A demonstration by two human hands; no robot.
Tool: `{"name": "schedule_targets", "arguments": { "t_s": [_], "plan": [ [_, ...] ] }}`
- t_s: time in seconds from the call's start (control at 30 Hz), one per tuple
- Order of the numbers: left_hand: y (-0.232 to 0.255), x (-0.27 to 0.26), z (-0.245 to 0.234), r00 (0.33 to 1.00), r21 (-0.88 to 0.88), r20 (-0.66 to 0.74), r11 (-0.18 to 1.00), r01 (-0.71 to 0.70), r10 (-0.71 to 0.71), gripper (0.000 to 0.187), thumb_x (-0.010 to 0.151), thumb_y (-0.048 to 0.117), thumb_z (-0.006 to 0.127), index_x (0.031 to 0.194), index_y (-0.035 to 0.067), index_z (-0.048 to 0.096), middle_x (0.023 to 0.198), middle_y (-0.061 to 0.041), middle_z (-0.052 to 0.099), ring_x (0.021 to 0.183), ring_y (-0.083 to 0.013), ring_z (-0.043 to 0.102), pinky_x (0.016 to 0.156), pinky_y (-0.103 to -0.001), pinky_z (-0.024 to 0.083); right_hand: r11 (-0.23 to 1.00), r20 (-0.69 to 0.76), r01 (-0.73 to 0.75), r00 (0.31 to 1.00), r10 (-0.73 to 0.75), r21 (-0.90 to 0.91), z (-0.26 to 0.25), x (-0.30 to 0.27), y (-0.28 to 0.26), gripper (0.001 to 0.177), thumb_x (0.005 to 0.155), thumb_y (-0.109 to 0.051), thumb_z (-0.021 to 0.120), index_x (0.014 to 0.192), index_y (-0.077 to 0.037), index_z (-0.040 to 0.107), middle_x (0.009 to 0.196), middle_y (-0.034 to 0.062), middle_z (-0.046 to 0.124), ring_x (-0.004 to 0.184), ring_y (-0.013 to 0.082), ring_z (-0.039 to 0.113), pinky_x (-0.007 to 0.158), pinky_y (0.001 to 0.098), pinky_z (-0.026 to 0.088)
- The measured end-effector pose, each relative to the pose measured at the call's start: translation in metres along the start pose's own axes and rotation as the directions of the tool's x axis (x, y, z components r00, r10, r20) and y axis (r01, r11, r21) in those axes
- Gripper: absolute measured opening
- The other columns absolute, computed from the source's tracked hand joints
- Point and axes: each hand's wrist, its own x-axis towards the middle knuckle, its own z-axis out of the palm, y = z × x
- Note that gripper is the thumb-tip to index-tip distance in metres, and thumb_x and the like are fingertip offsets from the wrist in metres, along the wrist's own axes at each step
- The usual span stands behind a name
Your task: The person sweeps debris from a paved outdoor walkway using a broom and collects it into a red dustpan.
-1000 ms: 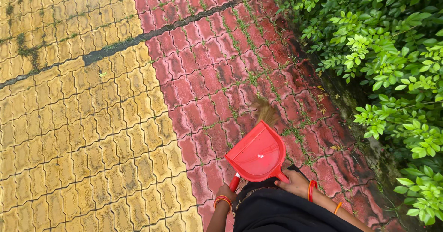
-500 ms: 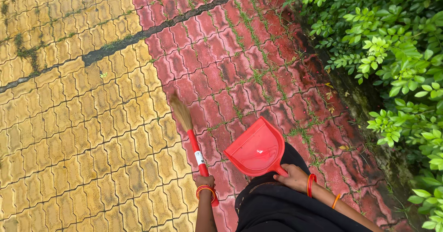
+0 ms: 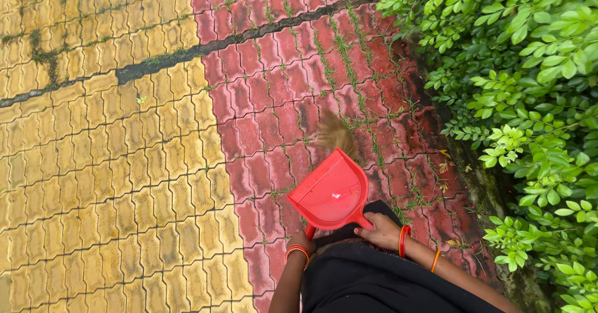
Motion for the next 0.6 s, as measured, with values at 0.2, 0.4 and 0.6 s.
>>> {"name": "schedule_targets", "arguments": {
  "t_s": [0.2, 0.4, 0.6],
  "plan": [
    [-0.041, -0.014, -0.034, 0.970, -0.127, -0.128, 0.973, 0.190, -0.206, 0.041, 0.080, 0.041, 0.071, 0.106, 0.008, 0.076, 0.105, -0.021, 0.076, 0.103, -0.0374, 0.074, 0.091, -0.046, 0.059, 0.918, -0.052, 0.368, 0.924, -0.379, -0.151, -0.018, 0.055, 0.027, 0.047, 0.089, -0.031, 0.082, 0.115, 0.005, 0.066, 0.081, 0.0039, 0.071, 0.074, 0.0120, 0.072, 0.068, 0.0320, 0.054],
    [-0.077, 0.019, -0.106, 0.889, -0.414, -0.139, 0.841, 0.348, -0.436, 0.035, 0.076, 0.023, 0.071, 0.097, -0.003, 0.075, 0.082, -0.022, 0.076, 0.073, -0.0333, 0.076, 0.069, -0.044, 0.060, 0.999, -0.061, 0.038, 0.997, -0.040, -0.035, -0.038, 0.066, 0.002, 0.041, 0.087, -0.032, 0.075, 0.114, -0.001, 0.073, 0.075, 0.0097, 0.070, 0.068, 0.0157, 0.063, 0.066, 0.0341, 0.051],
    [-0.054, 0.101, -0.175, 0.878, -0.713, 0.050, 0.599, 0.365, -0.476, 0.026, 0.081, 0.016, 0.066, 0.092, -0.007, 0.069, 0.067, -0.015, 0.069, 0.054, -0.0265, 0.069, 0.048, -0.042, 0.056, 0.997, -0.198, 0.060, 0.979, -0.049, 0.048, -0.042, 0.089, -0.046, 0.039, 0.087, -0.030, 0.074, 0.115, -0.003, 0.074, 0.078, 0.0061, 0.072, 0.072, 0.0124, 0.066, 0.070, 0.0318, 0.053]
  ]
}}
